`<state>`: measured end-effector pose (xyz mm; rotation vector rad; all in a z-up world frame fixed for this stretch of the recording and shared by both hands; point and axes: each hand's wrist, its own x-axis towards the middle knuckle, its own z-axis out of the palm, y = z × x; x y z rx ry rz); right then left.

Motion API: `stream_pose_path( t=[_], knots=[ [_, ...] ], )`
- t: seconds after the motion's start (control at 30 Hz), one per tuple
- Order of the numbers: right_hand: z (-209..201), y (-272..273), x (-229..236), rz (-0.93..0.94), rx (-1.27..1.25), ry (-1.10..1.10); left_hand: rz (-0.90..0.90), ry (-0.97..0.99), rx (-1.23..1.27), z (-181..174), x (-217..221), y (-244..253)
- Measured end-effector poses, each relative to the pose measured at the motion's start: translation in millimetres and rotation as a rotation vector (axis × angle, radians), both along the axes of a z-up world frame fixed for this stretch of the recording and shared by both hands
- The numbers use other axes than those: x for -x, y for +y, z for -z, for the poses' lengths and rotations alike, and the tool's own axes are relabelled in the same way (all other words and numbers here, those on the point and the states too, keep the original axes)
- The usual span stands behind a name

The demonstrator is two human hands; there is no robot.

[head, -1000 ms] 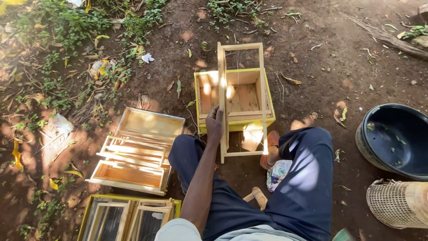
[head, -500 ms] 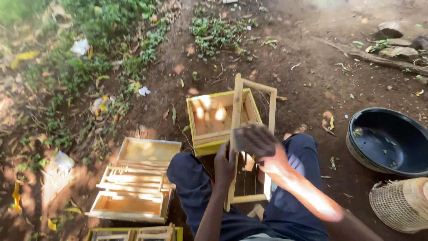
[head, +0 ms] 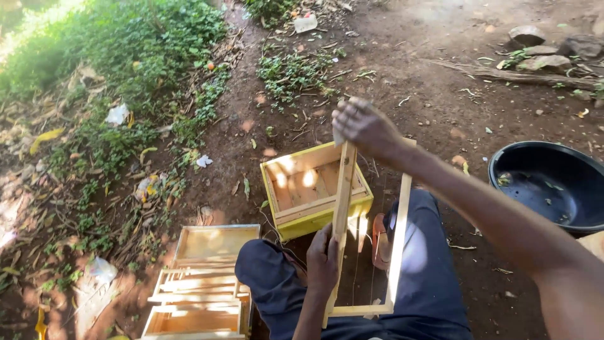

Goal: Sanding wooden beehive frames with a sanding block to smooth the edges and surfaces.

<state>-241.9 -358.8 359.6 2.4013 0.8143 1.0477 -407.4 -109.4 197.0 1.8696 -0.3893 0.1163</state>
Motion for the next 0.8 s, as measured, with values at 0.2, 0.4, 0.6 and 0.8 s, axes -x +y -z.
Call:
stream_pose_path(
  t=[0.2, 0.4, 0.6, 0.8],
  knots=[
    [-53, -57, 19, 0.306, -0.657, 0.566, -0.04, 0.045, 0.043, 3, -5, 10],
    [-64, -24, 46, 0.532, -0.917, 1.194, 0.002, -0.093, -0.052, 13, -14, 15],
    [-27, -41, 20, 0.287, -1.0, 1.257, -0.029, -0.171, -0.048, -2, -11, 32],
    [-33, -69, 59, 0.534, -0.887, 1.378, -0.216, 0.022, 0.006, 14, -19, 58]
  ],
)
